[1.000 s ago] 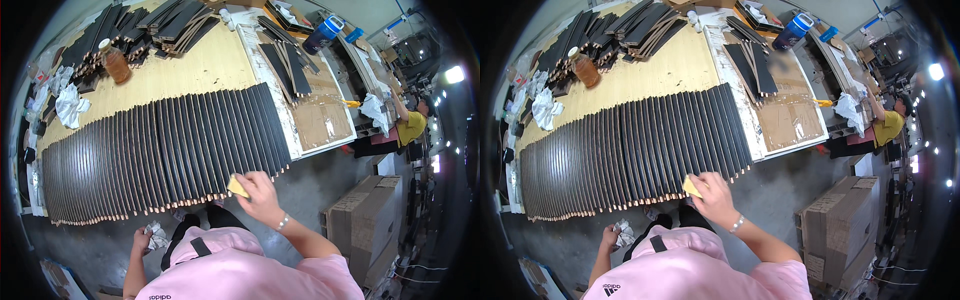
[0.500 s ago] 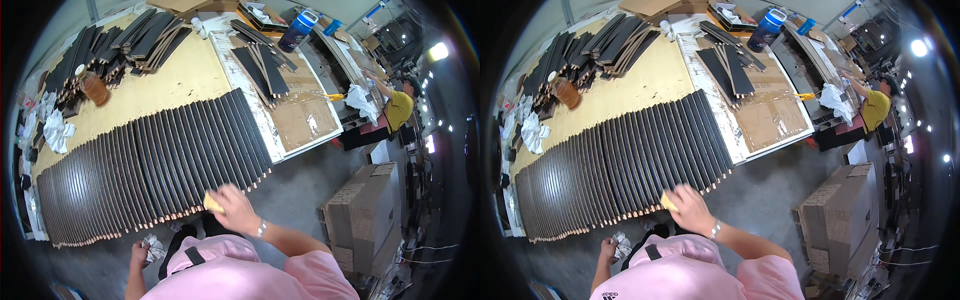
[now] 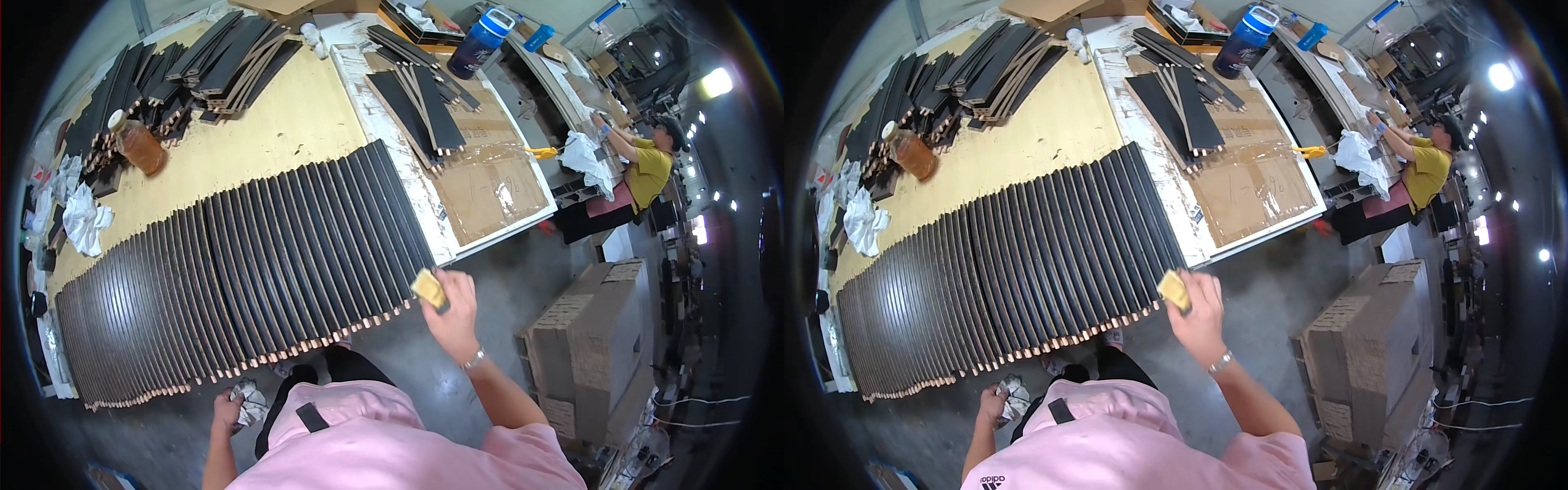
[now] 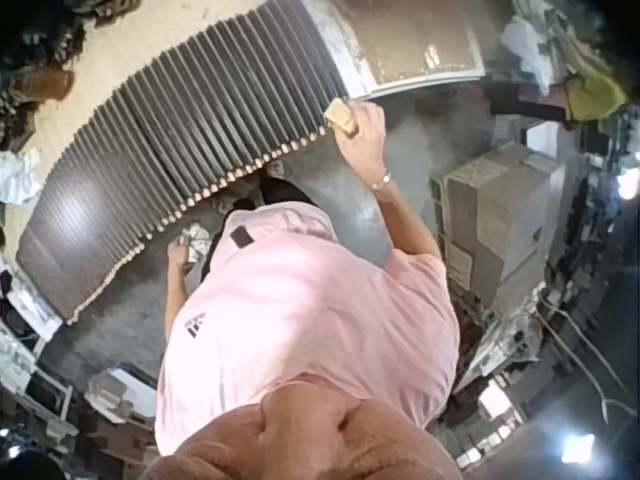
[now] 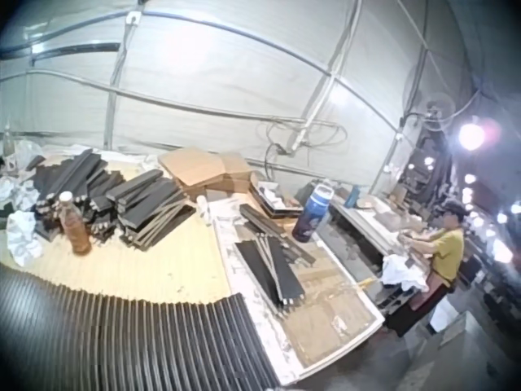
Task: The person rubs a row of wooden slats with a sponge, wipes them with a cloth, pours liquid from a bottle onto the cloth, and wipes down the wooden slats again.
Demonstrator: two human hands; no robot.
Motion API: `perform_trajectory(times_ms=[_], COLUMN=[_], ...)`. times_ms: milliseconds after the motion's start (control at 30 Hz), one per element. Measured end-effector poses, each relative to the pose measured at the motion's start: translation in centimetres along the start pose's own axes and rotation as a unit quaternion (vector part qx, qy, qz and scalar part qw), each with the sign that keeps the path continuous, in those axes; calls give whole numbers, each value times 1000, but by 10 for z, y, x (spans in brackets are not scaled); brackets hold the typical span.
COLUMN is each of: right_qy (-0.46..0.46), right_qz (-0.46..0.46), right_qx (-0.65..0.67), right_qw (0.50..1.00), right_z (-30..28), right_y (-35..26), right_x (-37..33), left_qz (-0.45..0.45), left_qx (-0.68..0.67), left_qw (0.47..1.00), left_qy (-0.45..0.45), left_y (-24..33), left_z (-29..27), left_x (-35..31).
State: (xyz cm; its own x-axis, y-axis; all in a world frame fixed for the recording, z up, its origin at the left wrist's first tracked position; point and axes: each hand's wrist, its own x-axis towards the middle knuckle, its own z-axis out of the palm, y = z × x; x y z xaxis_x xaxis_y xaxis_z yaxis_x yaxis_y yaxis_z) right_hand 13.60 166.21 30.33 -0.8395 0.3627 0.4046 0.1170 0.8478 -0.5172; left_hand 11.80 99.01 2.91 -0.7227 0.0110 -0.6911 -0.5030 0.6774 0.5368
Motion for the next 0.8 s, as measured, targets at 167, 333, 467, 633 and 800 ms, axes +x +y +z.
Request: perform_trajectory(times_ms=[167,333,467,633,800], right_qy=[-71,-140,-162,-165,-140], right_qz=[-10,-39,-98,-146,-127], right_qx=[39,73,76,99,97], right_qw=[997,987,979,970,977], right_z=[-7,-10,39,102,169], right_y=[0,2,20,35,41], right_x=[-16,29,94,187,286], left_qz=[-4,11,0,-40,-70], left_qx=[-17,14,40,49,-20], left_qw=[1000,1000,999,998,996], left_qy=[17,16,11,11,46], left_y=[4,6,28,13,4], left_z=[2,9,18,20,29], left_x=[7,7,3,-14,-46])
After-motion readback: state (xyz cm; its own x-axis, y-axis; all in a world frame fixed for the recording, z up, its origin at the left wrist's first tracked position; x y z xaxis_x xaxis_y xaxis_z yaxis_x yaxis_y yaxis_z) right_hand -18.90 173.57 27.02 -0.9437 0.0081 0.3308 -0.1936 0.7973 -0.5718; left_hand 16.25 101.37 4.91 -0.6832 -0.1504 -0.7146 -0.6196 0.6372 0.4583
